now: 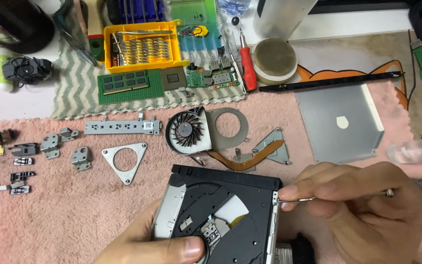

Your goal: The person is disassembling a laptop optical drive. They use a small screwdriver to remove screws from the casing, then separate the metal cover from the internal mechanism. The person handles the drive and its components over a pink towel on a cluttered workbench.

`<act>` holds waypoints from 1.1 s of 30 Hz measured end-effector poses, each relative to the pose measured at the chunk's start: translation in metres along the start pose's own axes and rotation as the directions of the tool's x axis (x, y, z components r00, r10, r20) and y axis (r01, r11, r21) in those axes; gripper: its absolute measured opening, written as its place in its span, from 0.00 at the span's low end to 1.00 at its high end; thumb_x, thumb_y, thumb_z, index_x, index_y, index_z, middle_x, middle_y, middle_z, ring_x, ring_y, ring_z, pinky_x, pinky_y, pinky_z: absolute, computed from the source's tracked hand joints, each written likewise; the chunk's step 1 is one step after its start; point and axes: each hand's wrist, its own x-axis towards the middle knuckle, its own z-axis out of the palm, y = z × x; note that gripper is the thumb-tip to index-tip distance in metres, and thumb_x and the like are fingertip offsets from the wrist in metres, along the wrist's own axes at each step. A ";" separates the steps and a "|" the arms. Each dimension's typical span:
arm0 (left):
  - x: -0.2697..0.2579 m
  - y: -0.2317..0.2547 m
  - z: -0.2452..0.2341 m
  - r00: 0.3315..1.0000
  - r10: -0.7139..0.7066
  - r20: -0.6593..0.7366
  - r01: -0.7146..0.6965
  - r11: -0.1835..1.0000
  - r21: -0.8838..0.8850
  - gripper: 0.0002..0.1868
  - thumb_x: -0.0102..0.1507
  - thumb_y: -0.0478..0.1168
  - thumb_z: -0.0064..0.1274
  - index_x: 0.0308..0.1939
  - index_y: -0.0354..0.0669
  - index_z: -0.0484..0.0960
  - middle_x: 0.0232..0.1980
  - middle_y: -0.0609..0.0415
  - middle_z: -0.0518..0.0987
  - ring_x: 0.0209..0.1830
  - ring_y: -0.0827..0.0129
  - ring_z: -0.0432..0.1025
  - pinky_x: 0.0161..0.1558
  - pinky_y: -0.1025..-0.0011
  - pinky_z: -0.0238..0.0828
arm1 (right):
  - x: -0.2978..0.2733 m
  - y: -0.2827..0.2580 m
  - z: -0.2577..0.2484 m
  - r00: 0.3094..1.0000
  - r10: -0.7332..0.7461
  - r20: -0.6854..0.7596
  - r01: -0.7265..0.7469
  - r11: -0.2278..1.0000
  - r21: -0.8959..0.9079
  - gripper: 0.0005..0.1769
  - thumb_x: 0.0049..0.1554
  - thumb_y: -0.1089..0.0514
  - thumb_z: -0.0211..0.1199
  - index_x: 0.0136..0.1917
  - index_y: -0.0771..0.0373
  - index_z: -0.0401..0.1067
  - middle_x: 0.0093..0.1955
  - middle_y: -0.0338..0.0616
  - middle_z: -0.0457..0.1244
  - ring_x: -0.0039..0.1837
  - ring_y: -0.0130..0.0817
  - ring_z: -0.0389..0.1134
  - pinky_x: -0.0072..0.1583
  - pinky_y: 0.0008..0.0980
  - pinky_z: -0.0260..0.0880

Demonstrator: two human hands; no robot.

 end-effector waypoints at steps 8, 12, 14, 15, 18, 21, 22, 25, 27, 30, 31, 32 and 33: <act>-0.001 -0.003 0.032 0.998 0.062 -0.021 -0.060 0.995 0.080 0.43 0.51 0.25 0.67 0.75 0.29 0.94 0.56 0.25 0.98 0.48 0.37 0.89 0.50 0.52 0.83 | -0.007 -0.005 0.017 0.996 0.070 -0.054 -0.068 0.997 0.041 0.06 0.66 0.64 0.65 0.55 0.63 0.71 0.50 0.62 0.78 0.40 0.48 0.82 0.49 0.41 0.92; -0.006 0.001 0.043 0.995 0.094 -0.025 -0.090 0.990 0.107 0.44 0.50 0.26 0.68 0.74 0.30 0.94 0.56 0.27 0.98 0.48 0.40 0.89 0.50 0.53 0.84 | -0.005 0.007 0.006 0.992 0.107 -0.066 -0.103 0.993 0.055 0.06 0.66 0.65 0.65 0.55 0.64 0.71 0.50 0.63 0.77 0.41 0.49 0.82 0.49 0.41 0.90; 0.000 -0.009 0.032 0.994 0.108 -0.026 -0.104 0.988 0.117 0.44 0.50 0.26 0.69 0.74 0.31 0.93 0.56 0.28 0.98 0.48 0.41 0.89 0.50 0.54 0.84 | -0.004 0.014 0.007 0.989 0.126 -0.071 -0.122 0.991 0.061 0.05 0.67 0.65 0.65 0.55 0.64 0.71 0.50 0.64 0.77 0.41 0.50 0.82 0.49 0.42 0.90; 0.002 -0.014 0.028 0.993 0.115 -0.027 -0.111 0.986 0.122 0.44 0.50 0.26 0.69 0.74 0.31 0.93 0.56 0.29 0.98 0.48 0.42 0.89 0.51 0.54 0.84 | -0.004 0.018 0.007 0.988 0.136 -0.073 -0.131 0.989 0.063 0.05 0.67 0.65 0.65 0.55 0.64 0.71 0.51 0.65 0.77 0.41 0.50 0.81 0.49 0.42 0.90; 0.005 -0.021 0.023 0.991 0.135 -0.027 -0.130 0.982 0.139 0.44 0.49 0.26 0.70 0.74 0.32 0.93 0.55 0.30 0.99 0.48 0.44 0.89 0.51 0.55 0.85 | 0.003 0.027 0.001 0.983 0.164 -0.082 -0.159 0.985 0.070 0.05 0.67 0.65 0.65 0.55 0.65 0.71 0.51 0.66 0.77 0.41 0.51 0.81 0.49 0.42 0.89; 0.015 -0.033 0.010 0.988 0.154 -0.028 -0.148 0.977 0.156 0.44 0.49 0.27 0.72 0.74 0.33 0.93 0.55 0.32 0.99 0.48 0.46 0.89 0.51 0.56 0.86 | 0.002 0.037 -0.008 0.977 0.194 -0.091 -0.188 0.979 0.077 0.05 0.67 0.66 0.65 0.55 0.65 0.70 0.51 0.67 0.77 0.42 0.52 0.81 0.49 0.43 0.88; 0.014 -0.033 0.012 0.987 0.161 -0.028 -0.154 0.975 0.163 0.44 0.49 0.27 0.72 0.73 0.33 0.93 0.55 0.33 0.99 0.48 0.47 0.89 0.52 0.56 0.86 | 0.002 0.038 -0.008 0.975 0.204 -0.094 -0.197 0.977 0.080 0.05 0.68 0.66 0.64 0.55 0.65 0.70 0.51 0.67 0.77 0.42 0.53 0.81 0.49 0.43 0.88; 0.016 -0.040 0.008 0.983 0.180 -0.027 -0.172 0.968 0.182 0.44 0.48 0.28 0.73 0.73 0.34 0.93 0.55 0.34 0.99 0.48 0.49 0.89 0.52 0.57 0.86 | 0.002 0.037 -0.007 0.967 0.232 -0.105 -0.223 0.971 0.088 0.04 0.68 0.66 0.64 0.55 0.66 0.70 0.51 0.68 0.76 0.42 0.54 0.80 0.49 0.43 0.87; 0.023 -0.050 -0.008 0.981 0.195 -0.026 -0.186 0.963 0.195 0.44 0.48 0.28 0.74 0.73 0.35 0.93 0.55 0.35 0.99 0.48 0.51 0.89 0.52 0.58 0.87 | 0.002 0.038 -0.006 0.962 0.249 -0.112 -0.239 0.966 0.094 0.04 0.68 0.66 0.64 0.55 0.66 0.70 0.51 0.69 0.76 0.42 0.54 0.80 0.49 0.43 0.86; 0.010 -0.034 0.020 0.976 0.217 -0.025 -0.207 0.955 0.213 0.45 0.47 0.28 0.75 0.73 0.36 0.93 0.55 0.37 1.00 0.49 0.53 0.89 0.53 0.59 0.87 | 0.003 0.036 -0.007 0.954 0.276 -0.120 -0.264 0.959 0.103 0.04 0.69 0.67 0.64 0.55 0.66 0.70 0.51 0.70 0.76 0.43 0.55 0.80 0.49 0.44 0.85; 0.010 -0.034 0.017 0.974 0.225 -0.024 -0.215 0.952 0.219 0.45 0.47 0.28 0.75 0.72 0.36 0.93 0.55 0.38 1.00 0.49 0.54 0.89 0.53 0.59 0.88 | 0.003 0.037 -0.007 0.951 0.284 -0.122 -0.272 0.956 0.106 0.04 0.69 0.67 0.64 0.55 0.66 0.70 0.51 0.70 0.76 0.43 0.56 0.79 0.49 0.44 0.85; 0.011 -0.035 0.015 0.972 0.233 -0.024 -0.222 0.949 0.225 0.45 0.47 0.29 0.76 0.72 0.36 0.93 0.55 0.38 1.00 0.49 0.54 0.89 0.53 0.59 0.88 | 0.002 0.038 -0.007 0.948 0.292 -0.125 -0.279 0.954 0.110 0.04 0.69 0.67 0.64 0.56 0.67 0.70 0.52 0.71 0.76 0.43 0.56 0.79 0.49 0.44 0.85; 0.011 -0.035 0.012 0.970 0.241 -0.023 -0.229 0.946 0.231 0.45 0.47 0.29 0.76 0.72 0.37 0.93 0.55 0.39 1.00 0.49 0.55 0.89 0.53 0.60 0.88 | 0.002 0.039 -0.008 0.945 0.301 -0.127 -0.287 0.951 0.113 0.04 0.69 0.67 0.64 0.56 0.67 0.70 0.52 0.71 0.76 0.43 0.56 0.79 0.49 0.44 0.85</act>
